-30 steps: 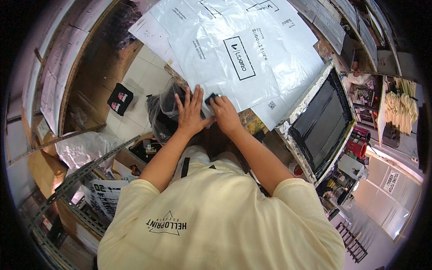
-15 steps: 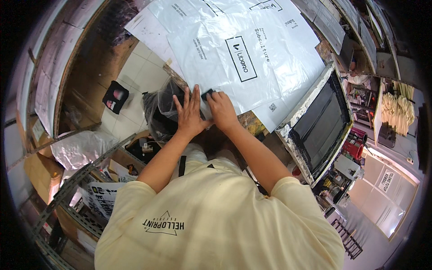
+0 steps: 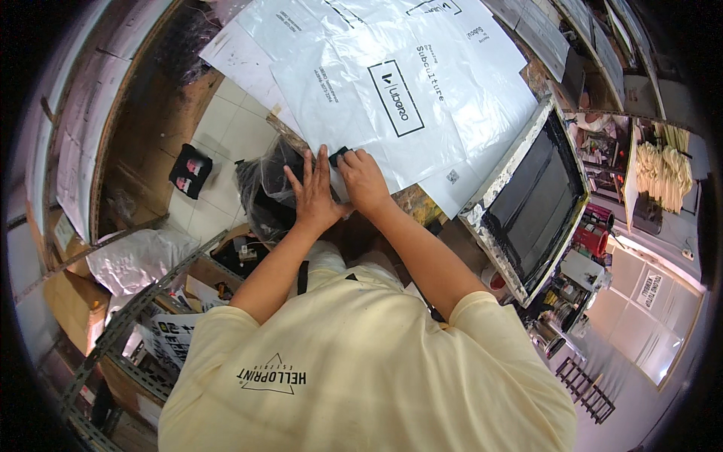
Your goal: The person aligns a plastic sheet on a printing table, adjusts a screen printing frame, and applies ink using a squeegee.
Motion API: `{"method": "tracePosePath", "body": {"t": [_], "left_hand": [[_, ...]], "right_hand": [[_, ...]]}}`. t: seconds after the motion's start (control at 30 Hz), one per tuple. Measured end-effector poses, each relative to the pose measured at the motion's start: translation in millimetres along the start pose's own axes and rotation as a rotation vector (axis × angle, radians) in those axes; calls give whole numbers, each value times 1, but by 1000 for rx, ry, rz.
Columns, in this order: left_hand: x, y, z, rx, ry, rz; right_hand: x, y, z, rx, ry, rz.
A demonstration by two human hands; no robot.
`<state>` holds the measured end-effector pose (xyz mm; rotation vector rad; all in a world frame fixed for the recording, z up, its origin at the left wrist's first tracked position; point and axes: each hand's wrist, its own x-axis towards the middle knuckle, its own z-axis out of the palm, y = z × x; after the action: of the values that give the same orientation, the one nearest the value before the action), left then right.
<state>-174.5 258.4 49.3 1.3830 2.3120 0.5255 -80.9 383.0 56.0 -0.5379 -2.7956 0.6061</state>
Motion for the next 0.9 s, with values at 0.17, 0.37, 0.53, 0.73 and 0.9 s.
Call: {"method": "tracePosePath", "body": {"t": [0.17,0.37,0.53,0.73,0.9], "left_hand": [[-1,-9,12,-39,79,19],[-1,-8,13,-21,89,28],[-2,-13,22,-33,145,34],[-2,-10,21,-34,130,10],[-2,-7,15,-9,81,-7]], "right_hand": [[-45,-6,-15,12,-93,-46],[9,-4,4,-48,-53,-42],[-15,-5,-6,-68,-146,-98],[1,-3,-2,-51,-68,-87],[-15,1,-3,-20,-60,38]]}}
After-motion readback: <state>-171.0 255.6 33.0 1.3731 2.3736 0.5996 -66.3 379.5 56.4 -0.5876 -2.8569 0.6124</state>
